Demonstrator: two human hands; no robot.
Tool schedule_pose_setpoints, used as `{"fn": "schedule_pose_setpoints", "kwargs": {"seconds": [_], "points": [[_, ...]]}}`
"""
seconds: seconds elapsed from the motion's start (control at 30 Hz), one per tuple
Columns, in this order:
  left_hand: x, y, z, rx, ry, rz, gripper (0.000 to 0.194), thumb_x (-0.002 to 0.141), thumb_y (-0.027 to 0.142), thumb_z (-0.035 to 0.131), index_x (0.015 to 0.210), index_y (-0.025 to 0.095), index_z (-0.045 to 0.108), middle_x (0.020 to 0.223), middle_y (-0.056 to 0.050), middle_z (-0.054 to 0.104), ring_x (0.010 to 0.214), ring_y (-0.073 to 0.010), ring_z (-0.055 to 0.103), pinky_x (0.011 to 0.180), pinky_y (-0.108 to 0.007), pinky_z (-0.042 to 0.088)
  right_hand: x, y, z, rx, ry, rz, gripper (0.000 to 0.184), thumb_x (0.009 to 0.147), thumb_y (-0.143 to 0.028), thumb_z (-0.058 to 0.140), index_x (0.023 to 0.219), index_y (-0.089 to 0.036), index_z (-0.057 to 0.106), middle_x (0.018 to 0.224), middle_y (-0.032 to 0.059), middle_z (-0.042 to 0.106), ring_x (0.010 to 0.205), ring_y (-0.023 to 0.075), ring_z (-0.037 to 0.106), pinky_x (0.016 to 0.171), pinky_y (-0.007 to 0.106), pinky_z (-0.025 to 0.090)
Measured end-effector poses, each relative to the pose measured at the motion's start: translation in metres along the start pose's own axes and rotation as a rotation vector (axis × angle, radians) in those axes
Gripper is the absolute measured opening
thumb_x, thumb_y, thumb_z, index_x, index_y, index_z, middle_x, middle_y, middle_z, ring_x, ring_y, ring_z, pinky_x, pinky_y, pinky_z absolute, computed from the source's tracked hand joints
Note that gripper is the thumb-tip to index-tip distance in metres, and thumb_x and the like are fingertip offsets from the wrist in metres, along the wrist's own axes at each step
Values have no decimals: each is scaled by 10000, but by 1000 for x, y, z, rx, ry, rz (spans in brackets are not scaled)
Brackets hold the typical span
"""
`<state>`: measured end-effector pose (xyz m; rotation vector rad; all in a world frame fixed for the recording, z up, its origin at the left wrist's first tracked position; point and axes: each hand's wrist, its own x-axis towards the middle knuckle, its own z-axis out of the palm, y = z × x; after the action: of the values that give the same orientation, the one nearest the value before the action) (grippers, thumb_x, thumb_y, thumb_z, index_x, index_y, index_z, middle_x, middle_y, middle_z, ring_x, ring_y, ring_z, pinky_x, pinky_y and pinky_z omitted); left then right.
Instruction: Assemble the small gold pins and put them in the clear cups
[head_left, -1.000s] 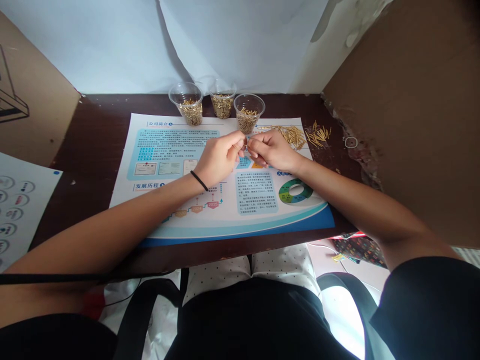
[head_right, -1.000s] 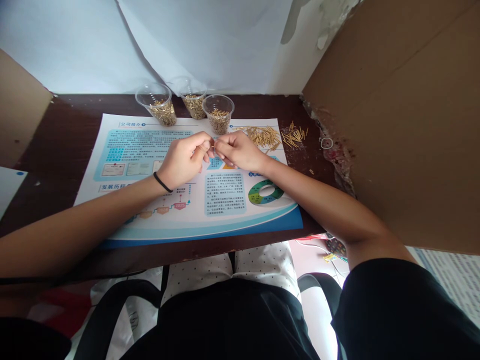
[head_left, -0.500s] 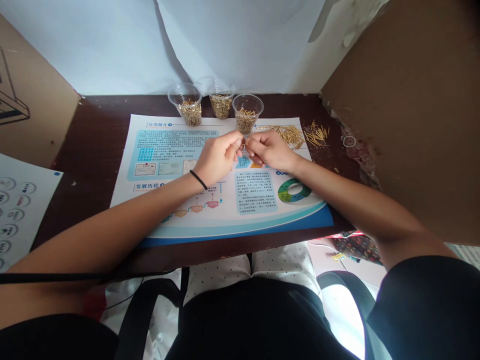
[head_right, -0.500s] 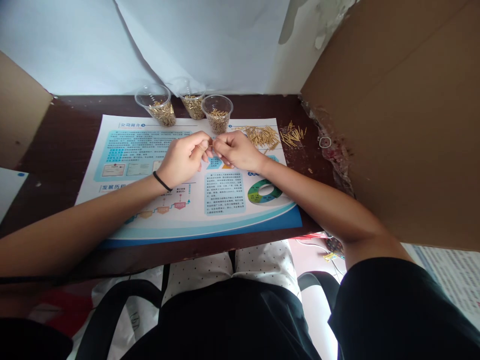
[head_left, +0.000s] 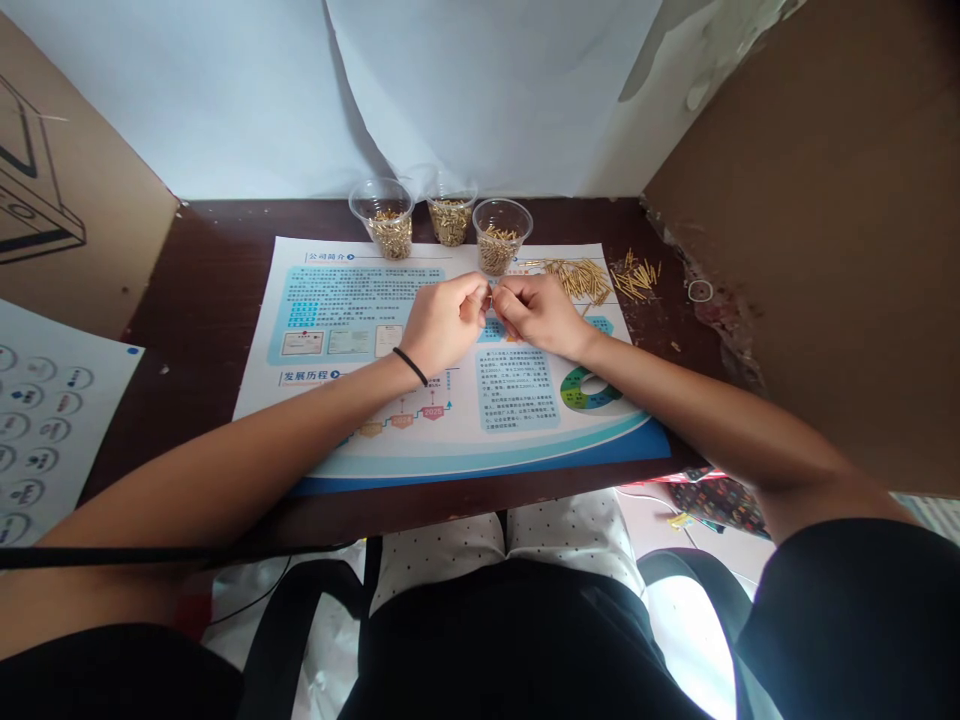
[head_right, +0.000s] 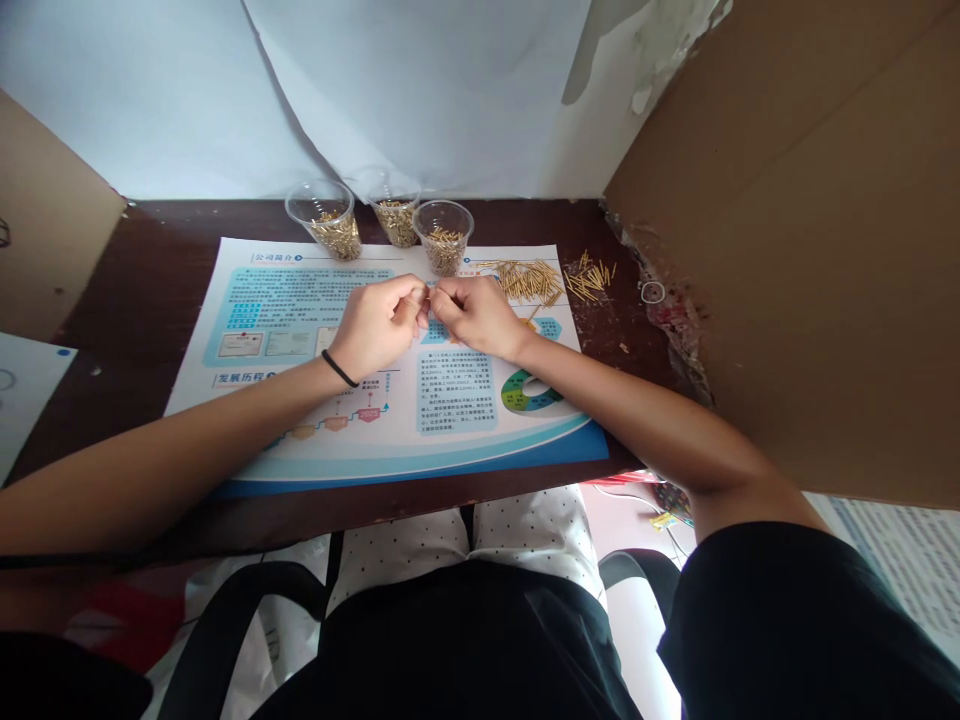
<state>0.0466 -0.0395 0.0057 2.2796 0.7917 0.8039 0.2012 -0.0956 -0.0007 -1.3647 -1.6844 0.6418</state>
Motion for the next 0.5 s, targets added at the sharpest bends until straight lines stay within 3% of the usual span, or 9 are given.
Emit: {"fn": "schedule_pose_setpoints", "kwargs": {"seconds": [0.33,0.5], "points": [[-2,0,2,125,65,-8,267,786,62,431,557,185,493,530,-1,551,508,-129,450,561,-282,346,1,-8,9,-228,71,-41,322,880,-209,457,568,-206,381,493,-38,458,496,85,390,553,256,311],[-2,0,-2,39,-5,21,256,851,121,429,612,179,501,565,-3,605,535,-121,535,571,-249,410,0,-12,3,-221,-14,16,347,943,-245,406,601,-194,440,497,-29,494,498,83,438,562,248,344]]}}
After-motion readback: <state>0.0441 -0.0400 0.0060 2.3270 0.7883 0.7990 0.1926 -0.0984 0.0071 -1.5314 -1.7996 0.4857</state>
